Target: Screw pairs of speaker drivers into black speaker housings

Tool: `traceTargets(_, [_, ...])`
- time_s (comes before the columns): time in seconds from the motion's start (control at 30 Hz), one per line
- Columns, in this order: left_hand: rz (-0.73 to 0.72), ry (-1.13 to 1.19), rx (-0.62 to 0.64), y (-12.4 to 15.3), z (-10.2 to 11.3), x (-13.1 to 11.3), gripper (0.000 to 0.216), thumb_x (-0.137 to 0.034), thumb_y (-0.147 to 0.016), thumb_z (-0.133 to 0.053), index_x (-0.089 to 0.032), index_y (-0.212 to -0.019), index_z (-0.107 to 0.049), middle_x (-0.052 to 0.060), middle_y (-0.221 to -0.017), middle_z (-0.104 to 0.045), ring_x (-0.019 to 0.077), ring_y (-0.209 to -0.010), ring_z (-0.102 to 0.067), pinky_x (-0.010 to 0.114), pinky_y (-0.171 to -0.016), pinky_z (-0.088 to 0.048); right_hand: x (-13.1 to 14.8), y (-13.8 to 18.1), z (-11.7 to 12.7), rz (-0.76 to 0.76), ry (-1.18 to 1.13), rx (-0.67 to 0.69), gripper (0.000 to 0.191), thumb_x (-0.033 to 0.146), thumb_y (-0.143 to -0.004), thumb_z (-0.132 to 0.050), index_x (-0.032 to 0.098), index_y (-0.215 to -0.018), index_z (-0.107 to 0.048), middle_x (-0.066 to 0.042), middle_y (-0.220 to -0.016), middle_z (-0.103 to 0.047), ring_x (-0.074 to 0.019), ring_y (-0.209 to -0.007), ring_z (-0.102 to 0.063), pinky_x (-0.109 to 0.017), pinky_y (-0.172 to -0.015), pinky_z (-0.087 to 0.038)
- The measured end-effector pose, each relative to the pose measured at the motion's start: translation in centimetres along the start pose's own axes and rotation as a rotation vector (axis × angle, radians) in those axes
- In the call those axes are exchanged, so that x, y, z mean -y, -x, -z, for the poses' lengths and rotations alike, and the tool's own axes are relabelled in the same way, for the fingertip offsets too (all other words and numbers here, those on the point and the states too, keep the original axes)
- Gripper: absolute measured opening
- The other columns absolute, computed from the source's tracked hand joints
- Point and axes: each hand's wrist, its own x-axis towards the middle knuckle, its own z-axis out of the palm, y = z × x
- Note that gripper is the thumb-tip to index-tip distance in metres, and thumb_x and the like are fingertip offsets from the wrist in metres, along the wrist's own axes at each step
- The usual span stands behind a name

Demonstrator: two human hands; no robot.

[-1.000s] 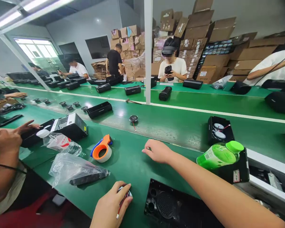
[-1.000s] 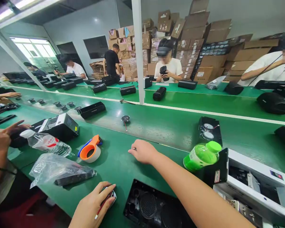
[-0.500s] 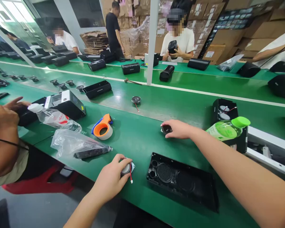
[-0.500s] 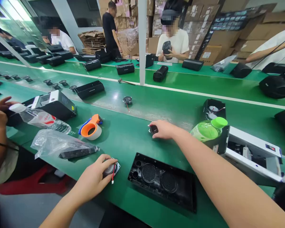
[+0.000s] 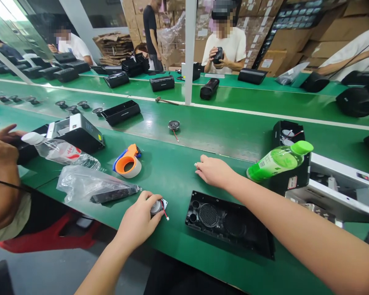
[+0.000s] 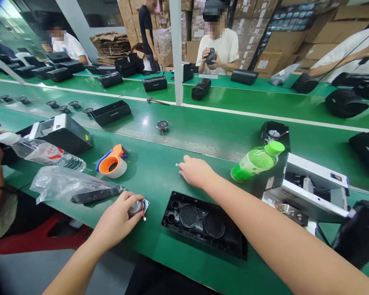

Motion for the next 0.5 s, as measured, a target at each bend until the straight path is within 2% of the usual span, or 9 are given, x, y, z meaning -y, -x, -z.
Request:
traceTargets(0.1, [-0.007,0.018,-0.019,-0.1,-0.1,-0.1,0.022,-0.032,-0.099,-0.066,-0.031,-0.119,-0.075,0.003,-0.124,-0.065,0.0206,-0.088,-0.072,0.033,-0.074,-0.053,-1.1,-0.8,0.0,-0.081,-0.091,-0.023,0.031,0.045,-0.108,-0.068,0.017,-0.122,-0.071,-0.009,-0.123,-0.073,-0.022,-0.106,-0.072,-0.045,-0.097,-0.064])
traceTargets(0.17, [-0.022,0.044,-0.034,0.0,0.3,-0.1,0.021,-0.033,-0.102,-0.061,-0.031,-0.119,-0.074,0.003,-0.125,-0.064,0.0185,-0.086,-0.071,0.032,-0.073,-0.055,-2.3,-0.9,0.1,-0.119,-0.154,-0.061,0.032,0.046,-0.109,-0.067,0.018,-0.125,-0.071,-0.01,-0.128,-0.072,-0.0241,-0.113,-0.071,-0.048,-0.103,-0.063])
traceTargets(0.23, [-0.076,0.104,-0.044,0.1,1.2,-0.3,0.022,-0.034,-0.107,-0.055,-0.03,-0.12,-0.072,0.003,-0.126,-0.064,0.0178,-0.094,-0.072,0.031,-0.081,-0.058,-3.5,-0.5,0.1,-0.092,-0.22,-0.086,0.033,0.045,-0.109,-0.065,0.021,-0.131,-0.07,-0.012,-0.14,-0.069,-0.0267,-0.125,-0.068,-0.052,-0.11,-0.06])
traceTargets(0.3, [-0.183,0.189,-0.031,0.3,2.5,-0.9,0.023,-0.035,-0.111,-0.052,-0.031,-0.125,-0.07,0.004,-0.13,-0.063,0.0181,-0.109,-0.072,0.029,-0.093,-0.06,-4.5,-0.1,0.0,0.007,-0.291,-0.063,0.035,0.043,-0.108,-0.068,0.022,-0.135,-0.07,-0.012,-0.147,-0.066,-0.0279,-0.131,-0.066,-0.054,-0.113,-0.059])
traceTargets(0.4, [-0.359,0.25,0.044,0.2,4.3,-3.3,0.026,-0.033,-0.113,-0.052,-0.036,-0.136,-0.066,0.004,-0.142,-0.059,0.018,-0.123,-0.069,0.029,-0.102,-0.058,-5.2,0.2,-0.1,0.142,-0.36,0.01,0.038,0.042,-0.103,-0.076,0.021,-0.134,-0.071,-0.011,-0.144,-0.068,-0.0277,-0.128,-0.068,-0.053,-0.112,-0.06])
traceTargets(0.5, [-0.504,0.187,0.169,-0.6,4.9,-7.0,0.04,-0.021,-0.11,-0.053,-0.04,-0.145,-0.06,0.003,-0.146,-0.059,0.0175,-0.12,-0.07,0.031,-0.103,-0.059,-5.2,0.4,0.7,0.114,-0.387,-0.031,0.033,0.041,-0.102,-0.078,0.02,-0.127,-0.073,-0.01,-0.13,-0.073,-0.0262,-0.119,-0.07,-0.053,-0.108,-0.061])
